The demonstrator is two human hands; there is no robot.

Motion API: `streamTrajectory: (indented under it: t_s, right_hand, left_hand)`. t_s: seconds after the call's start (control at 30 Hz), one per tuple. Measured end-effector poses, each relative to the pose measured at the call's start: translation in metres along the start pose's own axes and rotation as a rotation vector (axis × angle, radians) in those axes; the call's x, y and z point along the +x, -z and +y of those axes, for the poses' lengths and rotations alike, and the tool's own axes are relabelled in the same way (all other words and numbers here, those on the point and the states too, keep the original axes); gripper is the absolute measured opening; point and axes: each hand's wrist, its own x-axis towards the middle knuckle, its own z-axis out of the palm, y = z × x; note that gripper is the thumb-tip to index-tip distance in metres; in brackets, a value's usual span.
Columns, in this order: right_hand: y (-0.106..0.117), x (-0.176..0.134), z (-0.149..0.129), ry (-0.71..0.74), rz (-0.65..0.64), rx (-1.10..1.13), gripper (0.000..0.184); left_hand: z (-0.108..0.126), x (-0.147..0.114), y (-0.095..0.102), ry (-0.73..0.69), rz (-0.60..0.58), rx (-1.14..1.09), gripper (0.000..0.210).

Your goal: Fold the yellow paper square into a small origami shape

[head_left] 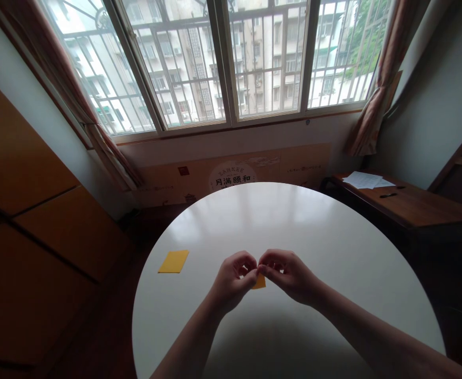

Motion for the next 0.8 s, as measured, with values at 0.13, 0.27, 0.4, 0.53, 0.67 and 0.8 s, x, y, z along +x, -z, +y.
streamTrajectory:
  t_s: [0.13,0.27,0.4,0.53,0.67,0.8]
  right_hand:
    - [-0.001,-0.001,-0.001,0.038,0.016,-0.039,0.015]
    - [0.002,-0.003,-0.001,0.028,0.053,-0.011,0.019]
    - [0.005,-0.001,0.001,-0.013,0.078,0.062,0.025]
    - [0.006,0.001,0.002,-0.030,0.103,0.054,0.028]
    - [0.005,0.001,0.002,-0.063,0.111,0.094,0.029]
    - [0.007,0.002,0.004,-0.094,0.082,0.141,0.030]
  left_hand:
    - [0.004,0.000,0.000,-0.021,0.001,0.047,0.017]
    - [0.004,-0.001,0.002,-0.015,0.016,0.119,0.012]
    - [0.001,0.000,0.003,0.003,0.001,0.129,0.010]
    - [-0.001,0.001,0.005,0.017,-0.007,0.096,0.010]
    - [-0.003,0.001,0.005,0.038,-0.012,0.030,0.010]
    - [-0.006,0.002,0.006,0.063,-0.044,-0.015,0.011]
